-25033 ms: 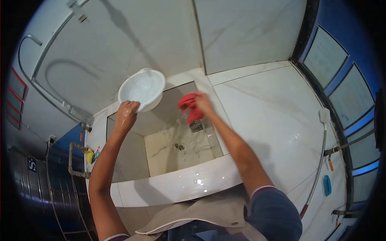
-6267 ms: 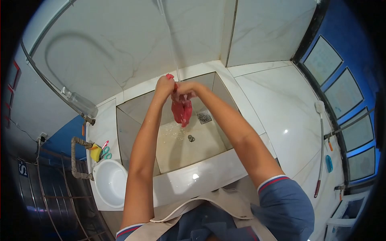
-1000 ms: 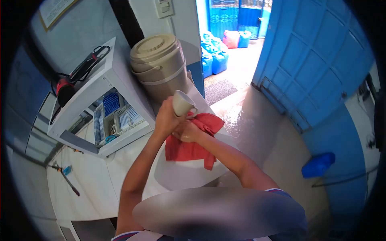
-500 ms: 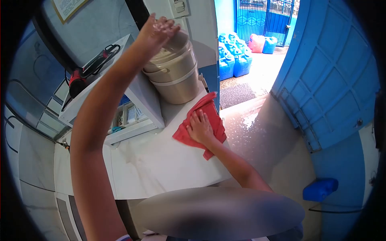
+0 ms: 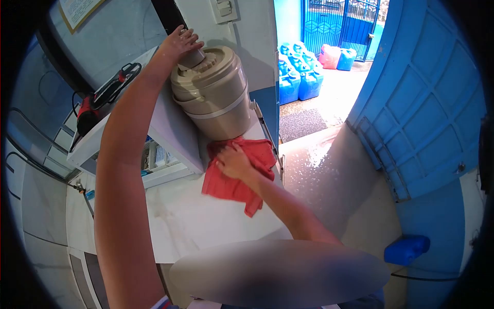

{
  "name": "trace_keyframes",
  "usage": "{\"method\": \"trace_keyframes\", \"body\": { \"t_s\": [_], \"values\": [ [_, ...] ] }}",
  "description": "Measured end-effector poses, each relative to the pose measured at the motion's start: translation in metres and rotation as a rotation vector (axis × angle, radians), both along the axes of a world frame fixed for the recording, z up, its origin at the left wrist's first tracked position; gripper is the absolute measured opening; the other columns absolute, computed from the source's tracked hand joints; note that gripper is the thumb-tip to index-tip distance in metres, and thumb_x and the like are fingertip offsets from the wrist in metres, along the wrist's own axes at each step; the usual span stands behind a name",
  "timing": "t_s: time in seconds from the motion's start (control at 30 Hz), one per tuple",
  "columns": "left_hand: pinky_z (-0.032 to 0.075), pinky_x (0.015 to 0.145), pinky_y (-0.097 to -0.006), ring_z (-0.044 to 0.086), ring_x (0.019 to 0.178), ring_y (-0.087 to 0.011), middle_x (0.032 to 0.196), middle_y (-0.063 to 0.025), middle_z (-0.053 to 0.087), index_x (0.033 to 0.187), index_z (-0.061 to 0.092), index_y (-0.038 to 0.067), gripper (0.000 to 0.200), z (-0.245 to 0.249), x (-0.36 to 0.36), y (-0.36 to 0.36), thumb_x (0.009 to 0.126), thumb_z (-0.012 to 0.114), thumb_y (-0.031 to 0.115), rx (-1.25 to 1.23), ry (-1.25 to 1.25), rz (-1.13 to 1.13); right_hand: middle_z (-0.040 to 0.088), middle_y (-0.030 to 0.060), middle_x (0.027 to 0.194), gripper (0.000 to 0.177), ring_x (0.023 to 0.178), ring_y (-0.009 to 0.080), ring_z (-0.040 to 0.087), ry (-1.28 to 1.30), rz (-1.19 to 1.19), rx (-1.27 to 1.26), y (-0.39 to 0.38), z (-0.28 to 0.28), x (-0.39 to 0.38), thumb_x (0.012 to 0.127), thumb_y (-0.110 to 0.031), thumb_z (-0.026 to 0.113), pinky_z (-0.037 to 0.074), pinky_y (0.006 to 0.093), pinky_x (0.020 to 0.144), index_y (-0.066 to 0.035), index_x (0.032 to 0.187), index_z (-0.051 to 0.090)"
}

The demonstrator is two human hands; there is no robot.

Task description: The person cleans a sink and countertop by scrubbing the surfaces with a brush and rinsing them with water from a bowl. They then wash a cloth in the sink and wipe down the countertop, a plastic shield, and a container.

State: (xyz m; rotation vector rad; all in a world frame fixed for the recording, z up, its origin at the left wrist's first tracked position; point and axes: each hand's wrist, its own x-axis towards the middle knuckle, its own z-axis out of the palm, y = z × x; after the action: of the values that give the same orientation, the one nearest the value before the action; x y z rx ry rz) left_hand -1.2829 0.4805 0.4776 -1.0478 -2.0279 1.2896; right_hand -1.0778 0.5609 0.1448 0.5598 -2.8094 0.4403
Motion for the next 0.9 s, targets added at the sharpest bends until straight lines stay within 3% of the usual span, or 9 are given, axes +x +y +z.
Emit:
{"method": "trace_keyframes", "body": {
  "t_s": [0.23, 0.37, 0.4, 0.43, 0.5, 0.53, 0.6, 0.7, 0.9],
  "values": [
    [0.021, 0.108, -0.0436, 0.032, 0.129, -0.0209, 0.135, -0.0031, 0.038, 0.132, 0.031, 0.027, 0.057, -0.003, -0.004, -0.013, 0.081, 0.053, 0.013, -0.004, 0.099, -0.113, 0.051, 0.0065, 0.125, 0.040, 0.119, 0.0226, 0.042, 0.164, -0.101, -0.135, 0.030, -0.013, 0.012, 0.085, -0.028, 0.044, 0.026, 0.0439, 0.103, -0.009, 0.120, 0.051],
    [0.024, 0.107, -0.0443, 0.032, 0.129, -0.0217, 0.136, -0.0026, 0.037, 0.134, 0.029, 0.028, 0.061, 0.001, 0.020, -0.008, 0.080, 0.054, 0.014, -0.007, 0.174, -0.113, 0.046, 0.0117, 0.129, 0.045, 0.123, 0.0272, 0.038, 0.162, -0.518, -0.141, 0.047, -0.013, 0.028, 0.086, -0.029, 0.043, 0.024, 0.0456, 0.103, -0.005, 0.123, 0.048],
    [0.025, 0.106, -0.0445, 0.033, 0.128, -0.0233, 0.134, -0.0051, 0.041, 0.131, 0.036, 0.023, 0.060, -0.004, -0.001, -0.016, 0.076, 0.060, 0.017, 0.081, 0.253, -0.410, 0.044, 0.0147, 0.130, 0.047, 0.125, 0.0297, 0.036, 0.195, -0.683, -0.150, 0.045, -0.015, 0.033, 0.086, -0.030, 0.043, 0.023, 0.0462, 0.104, -0.002, 0.124, 0.047],
    [0.025, 0.106, -0.0445, 0.033, 0.128, -0.0233, 0.134, -0.0051, 0.041, 0.131, 0.036, 0.023, 0.060, 0.000, 0.019, -0.014, 0.076, 0.060, 0.017, 0.080, 0.242, -0.403, 0.044, 0.0147, 0.130, 0.047, 0.125, 0.0297, 0.036, 0.183, -0.677, -0.149, 0.037, -0.015, 0.041, 0.086, -0.030, 0.043, 0.023, 0.0462, 0.104, -0.002, 0.124, 0.047],
    [0.005, 0.109, -0.0514, 0.020, 0.135, -0.0242, 0.141, -0.0076, 0.033, 0.133, 0.037, 0.019, 0.050, 0.021, 0.086, 0.011, 0.089, 0.039, 0.042, 0.067, 0.023, -0.099, 0.041, 0.0197, 0.132, 0.050, 0.126, 0.0332, 0.034, 0.111, -0.713, 0.034, 0.024, -0.012, 0.052, 0.086, -0.030, 0.043, 0.021, 0.0471, 0.105, 0.002, 0.124, 0.045],
    [0.005, 0.109, -0.0514, 0.020, 0.135, -0.0242, 0.141, -0.0076, 0.033, 0.133, 0.037, 0.019, 0.050, 0.018, 0.100, 0.012, 0.089, 0.039, 0.042, 0.070, 0.023, -0.093, 0.042, 0.0234, 0.130, 0.052, 0.128, 0.0365, 0.029, 0.161, -0.675, -0.023, 0.017, -0.019, 0.051, 0.085, -0.031, 0.044, 0.017, 0.0479, 0.107, 0.005, 0.122, 0.047],
    [0.020, 0.105, -0.0536, 0.034, 0.127, -0.0256, 0.128, -0.0093, 0.047, 0.120, 0.052, 0.015, 0.041, 0.011, 0.125, 0.009, 0.081, 0.054, 0.028, 0.237, 0.069, -0.424, 0.041, 0.0232, 0.130, 0.052, 0.128, 0.0366, 0.029, 0.146, -0.626, -0.053, 0.000, -0.017, 0.046, 0.085, -0.032, 0.044, 0.016, 0.0479, 0.107, 0.005, 0.122, 0.047],
    [0.028, 0.104, -0.0424, 0.037, 0.125, -0.0257, 0.128, -0.0090, 0.046, 0.124, 0.045, 0.015, 0.056, -0.025, 0.173, -0.002, 0.071, 0.064, 0.015, 0.412, -0.057, -0.388, 0.039, 0.0232, 0.132, 0.055, 0.129, 0.0369, 0.027, 0.127, -0.522, -0.128, -0.032, -0.008, 0.027, 0.085, -0.036, 0.044, 0.015, 0.0487, 0.108, 0.004, 0.123, 0.046],
    [0.038, 0.095, -0.0401, 0.046, 0.114, -0.0306, 0.115, -0.0147, 0.053, 0.111, 0.054, 0.006, 0.042, -0.159, 0.222, -0.044, 0.069, 0.057, 0.002, 0.902, -0.617, -0.384, 0.035, 0.0181, 0.137, 0.061, 0.132, 0.0365, 0.022, 0.024, -0.455, 0.006, -0.029, 0.009, 0.022, 0.084, -0.045, 0.041, 0.012, 0.0523, 0.107, -0.004, 0.130, 0.041]
  ]
}}
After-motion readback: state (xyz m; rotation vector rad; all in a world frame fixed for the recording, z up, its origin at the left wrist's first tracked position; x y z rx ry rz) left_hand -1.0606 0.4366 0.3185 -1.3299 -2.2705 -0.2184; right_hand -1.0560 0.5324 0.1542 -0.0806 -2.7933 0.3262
